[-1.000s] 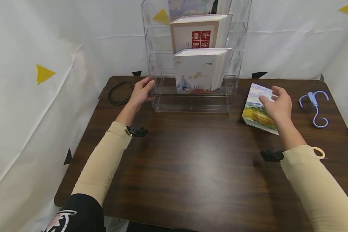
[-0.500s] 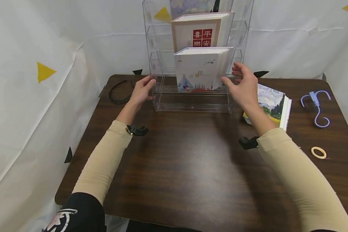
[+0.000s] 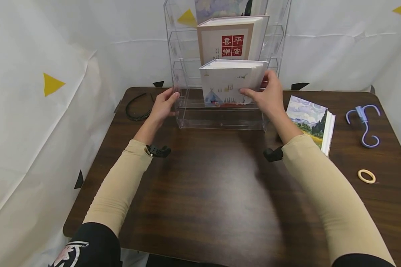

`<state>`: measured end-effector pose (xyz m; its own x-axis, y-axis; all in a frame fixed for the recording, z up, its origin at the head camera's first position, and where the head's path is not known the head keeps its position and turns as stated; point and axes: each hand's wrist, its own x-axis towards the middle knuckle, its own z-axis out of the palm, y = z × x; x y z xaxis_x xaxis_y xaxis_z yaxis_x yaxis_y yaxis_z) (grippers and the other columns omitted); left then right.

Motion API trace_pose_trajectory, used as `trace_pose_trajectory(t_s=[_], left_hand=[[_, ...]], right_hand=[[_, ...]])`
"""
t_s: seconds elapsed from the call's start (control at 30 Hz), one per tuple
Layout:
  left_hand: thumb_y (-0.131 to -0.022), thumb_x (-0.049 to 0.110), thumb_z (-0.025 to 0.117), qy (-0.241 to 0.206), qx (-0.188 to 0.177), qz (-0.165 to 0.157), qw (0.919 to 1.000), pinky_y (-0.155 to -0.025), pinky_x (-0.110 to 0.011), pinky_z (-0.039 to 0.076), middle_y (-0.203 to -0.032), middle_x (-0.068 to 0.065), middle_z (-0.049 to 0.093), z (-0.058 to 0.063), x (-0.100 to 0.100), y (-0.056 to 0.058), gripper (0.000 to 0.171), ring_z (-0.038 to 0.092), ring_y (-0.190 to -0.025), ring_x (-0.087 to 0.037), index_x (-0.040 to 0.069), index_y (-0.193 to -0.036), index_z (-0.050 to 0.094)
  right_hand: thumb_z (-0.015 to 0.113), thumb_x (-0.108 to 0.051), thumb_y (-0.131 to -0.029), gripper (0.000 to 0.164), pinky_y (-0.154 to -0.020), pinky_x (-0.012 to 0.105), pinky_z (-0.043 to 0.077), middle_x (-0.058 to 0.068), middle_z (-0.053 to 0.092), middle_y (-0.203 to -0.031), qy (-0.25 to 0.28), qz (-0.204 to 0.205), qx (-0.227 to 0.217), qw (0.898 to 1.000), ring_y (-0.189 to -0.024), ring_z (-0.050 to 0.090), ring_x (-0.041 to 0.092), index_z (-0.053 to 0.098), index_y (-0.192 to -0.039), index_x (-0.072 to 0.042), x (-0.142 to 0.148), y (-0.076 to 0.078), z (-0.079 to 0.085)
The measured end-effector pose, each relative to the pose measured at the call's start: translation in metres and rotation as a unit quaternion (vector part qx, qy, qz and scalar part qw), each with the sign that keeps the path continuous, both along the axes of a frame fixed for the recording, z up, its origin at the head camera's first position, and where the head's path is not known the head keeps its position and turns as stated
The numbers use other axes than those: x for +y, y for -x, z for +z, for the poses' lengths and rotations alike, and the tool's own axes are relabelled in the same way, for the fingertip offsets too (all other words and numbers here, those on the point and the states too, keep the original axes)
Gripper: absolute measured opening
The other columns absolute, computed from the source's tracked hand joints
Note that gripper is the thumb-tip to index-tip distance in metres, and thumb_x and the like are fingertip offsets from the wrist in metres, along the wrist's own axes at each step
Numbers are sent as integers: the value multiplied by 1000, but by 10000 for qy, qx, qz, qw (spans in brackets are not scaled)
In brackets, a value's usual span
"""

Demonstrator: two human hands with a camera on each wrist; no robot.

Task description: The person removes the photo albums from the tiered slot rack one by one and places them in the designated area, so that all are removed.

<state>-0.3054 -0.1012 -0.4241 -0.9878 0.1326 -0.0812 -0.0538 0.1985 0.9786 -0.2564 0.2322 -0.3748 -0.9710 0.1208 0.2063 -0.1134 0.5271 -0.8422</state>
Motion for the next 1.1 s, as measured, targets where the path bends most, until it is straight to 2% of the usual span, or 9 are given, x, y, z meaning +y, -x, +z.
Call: trace_pose_trajectory(t_s=[0.17,0.4,0.5,0.63,0.73,0.83,0.9,1.03,1.1], left_hand=[[-102,33,55,0,-36,-6,10000,-85,-51,55,-140,-10,53,0,0,0,52,54,-122,-32,15,-149,44],[-101,35,54,44,-171,-26,9998,-88,-50,54,-147,-7,48,1,1,0,56,49,-129,-27,17,-152,39],[-102,31,53,46,-295,-64,9995,-90,-50,52,-150,-7,44,11,2,-5,56,46,-132,-25,15,-153,36],[-103,31,53,70,-224,-74,9997,-89,-51,53,-150,-7,44,10,2,-5,56,46,-132,-25,14,-153,36],[-102,36,54,62,-98,-27,9999,-88,-50,53,-150,-6,45,-1,0,-1,58,47,-131,-22,15,-153,37],[-101,36,54,38,-120,-11,9999,-89,-51,53,-150,-6,45,-2,-1,-2,59,46,-132,-22,15,-153,36],[-101,36,54,38,-129,-10,9999,-89,-51,53,-150,-6,44,-2,-2,-2,59,46,-132,-21,15,-153,36],[-101,37,54,37,-158,-20,9999,-90,-51,52,-153,-5,41,0,-1,-3,60,44,-134,-21,15,-154,35],[-101,37,54,9,-185,-9,9998,-91,-51,52,-153,-5,41,1,-1,-3,61,44,-134,-21,16,-154,34]], right_hand=[[82,-22,-82,64,-93,37,52,12,59,-133,0,562,-76,9984,-116,60,24,49,-136,-11,0,5,1],[80,-25,-83,59,-93,38,52,10,61,-132,-76,665,43,9977,-116,61,23,55,-135,-12,0,3,5],[80,-24,-84,57,-93,36,52,8,62,-131,-4,736,160,9972,-114,61,20,56,-135,-15,-2,0,13],[79,-15,-85,52,-94,34,52,6,63,-130,332,837,506,9947,-113,62,16,59,-133,-15,-4,-9,31],[78,-9,-85,48,-93,31,52,4,65,-127,685,783,799,9914,-111,63,14,61,-130,-13,0,-24,44],[78,-6,-84,46,-88,26,53,2,68,-122,1215,684,835,9867,-108,64,12,63,-127,-12,8,-45,49],[79,-4,-83,44,-84,23,53,2,70,-117,1843,641,678,9784,-105,66,12,65,-124,-8,15,-63,48],[78,2,-82,45,-75,19,54,2,72,-111,3044,543,197,9508,-98,69,11,64,-124,-1,37,-100,40],[77,-2,-83,43,-70,19,55,-2,73,-108,3158,313,-246,9480,-93,70,10,63,-124,-4,50,-118,31]])
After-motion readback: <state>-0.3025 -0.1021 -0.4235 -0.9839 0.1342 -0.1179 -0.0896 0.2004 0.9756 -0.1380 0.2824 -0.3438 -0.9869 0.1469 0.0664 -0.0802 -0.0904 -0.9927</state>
